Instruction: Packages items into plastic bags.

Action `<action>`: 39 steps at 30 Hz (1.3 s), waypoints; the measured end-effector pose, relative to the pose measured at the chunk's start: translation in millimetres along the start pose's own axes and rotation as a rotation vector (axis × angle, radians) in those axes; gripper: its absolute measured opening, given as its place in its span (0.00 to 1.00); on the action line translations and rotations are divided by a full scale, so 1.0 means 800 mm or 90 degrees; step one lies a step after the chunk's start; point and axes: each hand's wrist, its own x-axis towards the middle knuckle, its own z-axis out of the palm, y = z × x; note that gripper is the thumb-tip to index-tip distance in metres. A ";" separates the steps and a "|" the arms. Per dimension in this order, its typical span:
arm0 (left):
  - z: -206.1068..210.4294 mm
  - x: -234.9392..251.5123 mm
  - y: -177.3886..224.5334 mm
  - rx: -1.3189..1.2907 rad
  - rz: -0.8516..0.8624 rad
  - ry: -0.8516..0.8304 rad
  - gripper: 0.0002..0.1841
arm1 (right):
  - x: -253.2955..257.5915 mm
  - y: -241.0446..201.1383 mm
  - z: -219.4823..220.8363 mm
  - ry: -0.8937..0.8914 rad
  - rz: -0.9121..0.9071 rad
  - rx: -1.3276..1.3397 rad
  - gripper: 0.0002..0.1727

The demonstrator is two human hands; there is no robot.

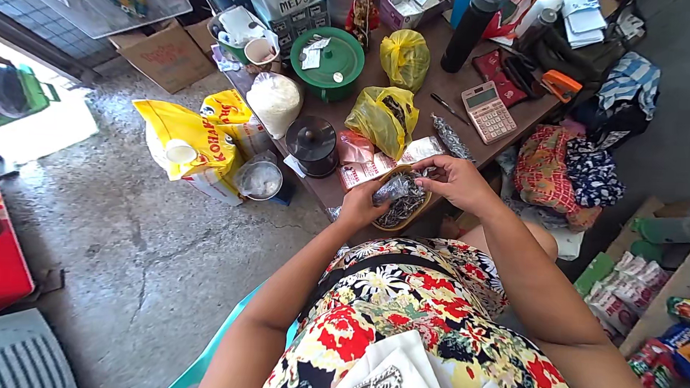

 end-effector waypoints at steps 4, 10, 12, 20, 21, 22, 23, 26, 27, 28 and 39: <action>0.000 -0.001 0.001 -0.006 0.002 0.004 0.12 | 0.009 0.000 0.007 -0.021 -0.033 -0.052 0.14; -0.001 -0.003 -0.002 -0.027 0.009 0.018 0.13 | 0.011 -0.014 0.013 -0.055 -0.094 -0.140 0.15; 0.000 -0.003 -0.003 -0.032 0.014 0.021 0.13 | 0.010 -0.016 0.013 -0.069 -0.099 -0.147 0.15; -0.001 -0.007 -0.007 -0.065 0.019 0.027 0.13 | 0.007 -0.023 0.012 -0.087 -0.088 -0.138 0.16; -0.002 -0.007 -0.007 -0.068 0.017 0.027 0.13 | 0.007 -0.024 0.012 -0.085 -0.090 -0.141 0.16; -0.002 -0.008 -0.008 -0.070 0.015 0.028 0.13 | 0.006 -0.025 0.012 -0.084 -0.095 -0.145 0.16; -0.002 -0.008 -0.008 -0.069 0.015 0.030 0.12 | 0.006 -0.026 0.013 -0.083 -0.102 -0.152 0.16; -0.003 -0.009 -0.008 -0.071 0.020 0.031 0.12 | 0.005 -0.029 0.015 -0.076 -0.135 -0.181 0.14; -0.004 -0.009 -0.008 -0.072 0.022 0.031 0.12 | 0.005 -0.029 0.016 -0.074 -0.149 -0.189 0.14; -0.003 -0.010 -0.008 -0.072 0.023 0.032 0.12 | 0.005 -0.029 0.016 -0.072 -0.162 -0.194 0.14; -0.010 -0.017 -0.009 -0.098 0.030 0.068 0.13 | 0.037 0.057 0.064 -0.125 0.034 -0.346 0.10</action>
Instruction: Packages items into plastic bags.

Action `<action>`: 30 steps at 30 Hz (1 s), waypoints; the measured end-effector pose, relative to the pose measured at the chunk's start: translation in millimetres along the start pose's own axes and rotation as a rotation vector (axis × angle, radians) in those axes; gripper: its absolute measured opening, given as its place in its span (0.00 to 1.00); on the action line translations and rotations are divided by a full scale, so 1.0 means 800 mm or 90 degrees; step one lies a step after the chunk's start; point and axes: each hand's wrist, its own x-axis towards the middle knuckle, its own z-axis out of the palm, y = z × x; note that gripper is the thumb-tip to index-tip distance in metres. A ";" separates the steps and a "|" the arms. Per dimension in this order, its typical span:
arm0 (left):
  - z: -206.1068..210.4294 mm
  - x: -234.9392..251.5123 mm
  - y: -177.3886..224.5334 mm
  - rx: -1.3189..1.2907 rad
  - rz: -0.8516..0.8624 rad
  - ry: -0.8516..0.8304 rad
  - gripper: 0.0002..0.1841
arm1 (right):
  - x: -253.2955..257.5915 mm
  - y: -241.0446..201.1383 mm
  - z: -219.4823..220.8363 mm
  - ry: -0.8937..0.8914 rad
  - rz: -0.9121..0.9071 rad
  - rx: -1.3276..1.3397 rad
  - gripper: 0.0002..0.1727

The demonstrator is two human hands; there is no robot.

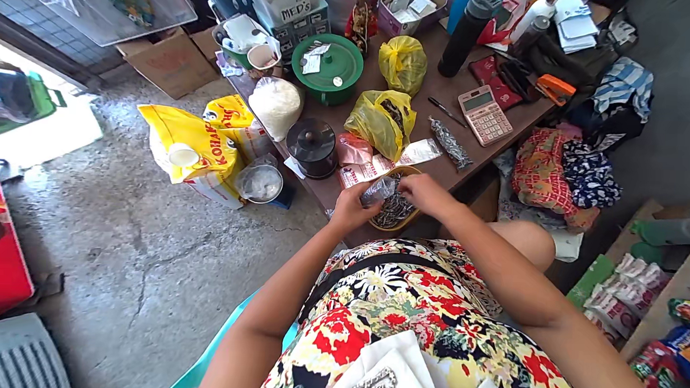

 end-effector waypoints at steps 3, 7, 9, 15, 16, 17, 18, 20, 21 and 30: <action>-0.001 -0.001 0.000 -0.002 -0.001 0.015 0.12 | 0.015 0.000 0.051 -0.081 0.006 -0.109 0.22; -0.002 -0.001 0.002 -0.004 0.013 0.032 0.12 | 0.015 0.000 0.064 -0.078 -0.027 -0.181 0.16; -0.002 -0.001 0.005 -0.004 0.015 0.038 0.12 | 0.014 0.007 0.056 -0.065 -0.025 -0.143 0.13; 0.002 0.008 0.009 0.008 0.019 0.030 0.11 | -0.010 0.015 0.004 0.059 -0.012 0.103 0.08; 0.003 0.010 0.010 0.011 0.021 0.027 0.11 | -0.017 0.013 -0.007 0.058 0.001 0.134 0.08; 0.003 0.011 0.012 0.015 0.021 0.024 0.11 | -0.023 0.011 -0.018 0.059 0.009 0.160 0.08; 0.003 0.013 0.013 0.020 0.020 0.021 0.11 | -0.029 0.009 -0.028 0.060 0.013 0.180 0.08; 0.006 0.016 0.013 0.022 0.011 0.012 0.11 | -0.041 0.004 -0.049 0.063 0.009 0.208 0.08; 0.007 0.017 0.011 0.019 0.007 0.008 0.12 | -0.046 0.001 -0.058 0.069 0.001 0.213 0.08; 0.009 0.017 0.017 0.026 0.005 -0.016 0.14 | -0.050 -0.046 -0.095 0.084 -0.183 -0.062 0.10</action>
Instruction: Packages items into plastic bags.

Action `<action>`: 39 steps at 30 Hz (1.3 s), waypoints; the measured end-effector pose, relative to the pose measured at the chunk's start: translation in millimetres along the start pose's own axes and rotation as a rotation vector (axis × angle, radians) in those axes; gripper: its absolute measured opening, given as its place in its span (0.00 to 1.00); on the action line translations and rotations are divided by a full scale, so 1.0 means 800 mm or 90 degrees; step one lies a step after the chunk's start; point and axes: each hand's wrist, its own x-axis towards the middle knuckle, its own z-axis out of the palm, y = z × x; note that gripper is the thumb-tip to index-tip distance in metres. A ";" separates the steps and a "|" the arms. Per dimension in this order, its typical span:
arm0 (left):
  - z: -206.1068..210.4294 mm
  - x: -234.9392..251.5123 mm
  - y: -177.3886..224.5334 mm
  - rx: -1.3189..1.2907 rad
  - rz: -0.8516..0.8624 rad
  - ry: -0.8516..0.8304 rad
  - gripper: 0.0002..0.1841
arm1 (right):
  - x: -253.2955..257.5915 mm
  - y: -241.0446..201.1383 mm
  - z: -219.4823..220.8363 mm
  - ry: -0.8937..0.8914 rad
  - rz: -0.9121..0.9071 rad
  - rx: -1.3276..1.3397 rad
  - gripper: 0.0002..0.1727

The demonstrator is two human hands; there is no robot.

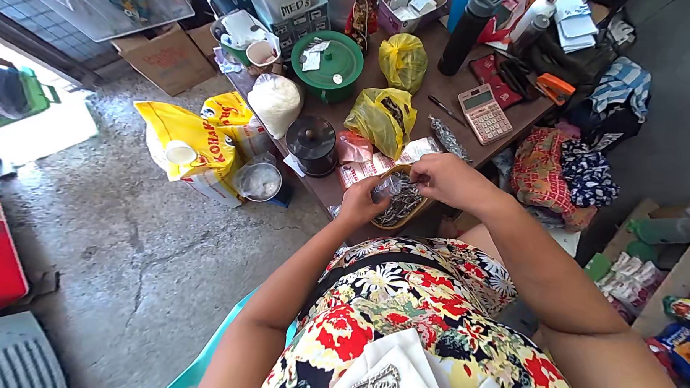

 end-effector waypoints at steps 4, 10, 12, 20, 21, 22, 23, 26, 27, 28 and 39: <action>-0.001 -0.002 0.002 0.002 0.012 0.003 0.14 | 0.016 -0.028 0.003 -0.085 -0.042 -0.162 0.10; 0.000 -0.004 0.002 0.015 0.018 0.011 0.13 | 0.032 -0.047 0.003 -0.137 -0.046 -0.233 0.09; 0.001 -0.004 0.001 0.023 0.022 0.015 0.13 | 0.035 -0.048 0.001 -0.141 -0.042 -0.225 0.08; 0.004 -0.004 -0.005 -0.006 0.025 0.011 0.13 | 0.031 -0.044 -0.005 -0.127 -0.079 -0.129 0.11; 0.004 -0.004 -0.006 -0.012 0.025 0.013 0.14 | 0.031 -0.039 -0.003 -0.117 -0.093 -0.094 0.11; 0.005 -0.005 -0.007 -0.017 0.027 0.015 0.14 | 0.030 -0.034 0.000 -0.105 -0.110 -0.065 0.12; 0.005 -0.005 -0.008 -0.019 0.029 0.015 0.14 | 0.030 -0.030 0.002 -0.095 -0.124 -0.043 0.12; 0.004 -0.006 -0.009 -0.021 0.029 0.010 0.13 | 0.030 -0.026 0.004 -0.065 -0.154 0.018 0.13; 0.004 -0.006 -0.008 -0.022 0.033 0.011 0.14 | 0.031 -0.027 0.002 -0.062 -0.154 0.041 0.14; 0.003 -0.007 -0.008 -0.020 0.040 0.014 0.14 | 0.031 -0.028 0.001 -0.056 -0.152 0.066 0.15; -0.021 -0.020 -0.011 -0.094 0.052 0.067 0.12 | 0.049 0.056 0.143 -0.110 0.068 0.062 0.15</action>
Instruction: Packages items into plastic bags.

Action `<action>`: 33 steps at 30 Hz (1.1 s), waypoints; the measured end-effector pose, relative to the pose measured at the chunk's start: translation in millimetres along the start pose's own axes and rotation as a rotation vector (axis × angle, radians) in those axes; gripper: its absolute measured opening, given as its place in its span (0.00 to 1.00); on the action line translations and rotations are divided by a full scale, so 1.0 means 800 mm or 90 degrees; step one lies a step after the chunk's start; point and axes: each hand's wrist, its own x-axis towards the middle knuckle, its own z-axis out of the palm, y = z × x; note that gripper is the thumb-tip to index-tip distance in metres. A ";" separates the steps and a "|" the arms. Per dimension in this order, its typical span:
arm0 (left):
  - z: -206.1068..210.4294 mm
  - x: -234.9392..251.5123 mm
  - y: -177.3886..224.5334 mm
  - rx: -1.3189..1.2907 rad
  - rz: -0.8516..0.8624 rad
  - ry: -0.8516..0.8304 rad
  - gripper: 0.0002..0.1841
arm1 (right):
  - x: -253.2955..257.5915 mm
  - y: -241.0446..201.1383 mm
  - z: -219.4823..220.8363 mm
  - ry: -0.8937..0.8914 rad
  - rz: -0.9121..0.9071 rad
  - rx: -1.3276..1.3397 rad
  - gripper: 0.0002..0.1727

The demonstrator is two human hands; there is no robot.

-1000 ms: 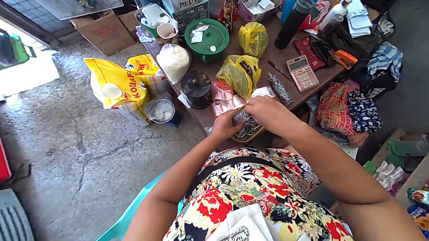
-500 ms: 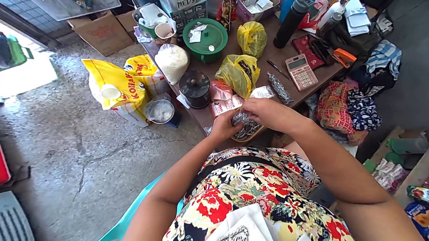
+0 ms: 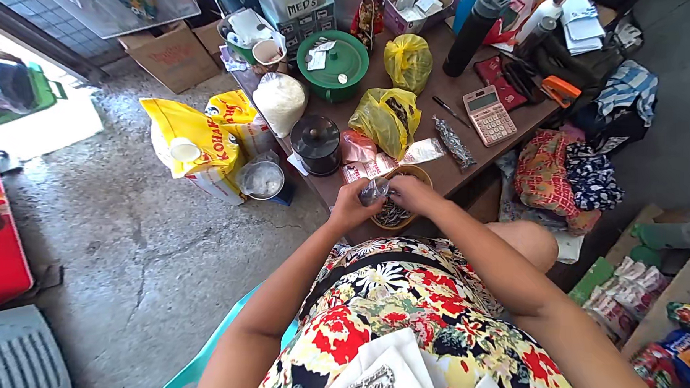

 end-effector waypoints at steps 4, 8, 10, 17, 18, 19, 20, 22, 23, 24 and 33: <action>-0.002 -0.004 -0.002 -0.001 -0.001 0.003 0.11 | 0.003 0.000 0.045 -0.061 -0.027 -0.138 0.27; 0.000 -0.001 0.000 -0.010 0.000 -0.001 0.11 | -0.005 0.004 0.029 -0.072 -0.009 -0.174 0.18; 0.004 0.001 0.000 -0.008 0.003 -0.005 0.11 | -0.007 0.009 0.026 -0.076 -0.007 -0.183 0.22; 0.009 0.006 0.002 0.026 -0.012 -0.039 0.10 | -0.018 0.010 0.026 -0.046 0.036 -0.121 0.12; 0.009 0.007 0.002 0.029 -0.015 -0.042 0.10 | -0.023 0.010 0.021 -0.017 0.037 -0.093 0.11; 0.009 0.007 0.002 0.033 -0.017 -0.047 0.11 | -0.028 0.012 0.016 0.015 0.036 -0.056 0.09; 0.010 0.008 0.003 0.039 -0.015 -0.051 0.11 | -0.034 0.013 0.009 0.049 0.036 -0.009 0.08; 0.012 0.008 0.004 0.055 -0.012 -0.061 0.11 | -0.048 0.013 -0.007 0.112 0.041 0.092 0.06; 0.014 0.009 0.004 0.061 -0.015 -0.070 0.11 | -0.056 0.011 -0.019 0.125 0.062 0.137 0.06; 0.016 0.011 0.004 0.065 -0.023 -0.082 0.11 | -0.064 0.009 -0.030 0.136 0.085 0.181 0.06; 0.029 0.022 0.004 0.098 -0.069 -0.162 0.15 | -0.100 -0.014 -0.090 0.192 0.120 0.520 0.08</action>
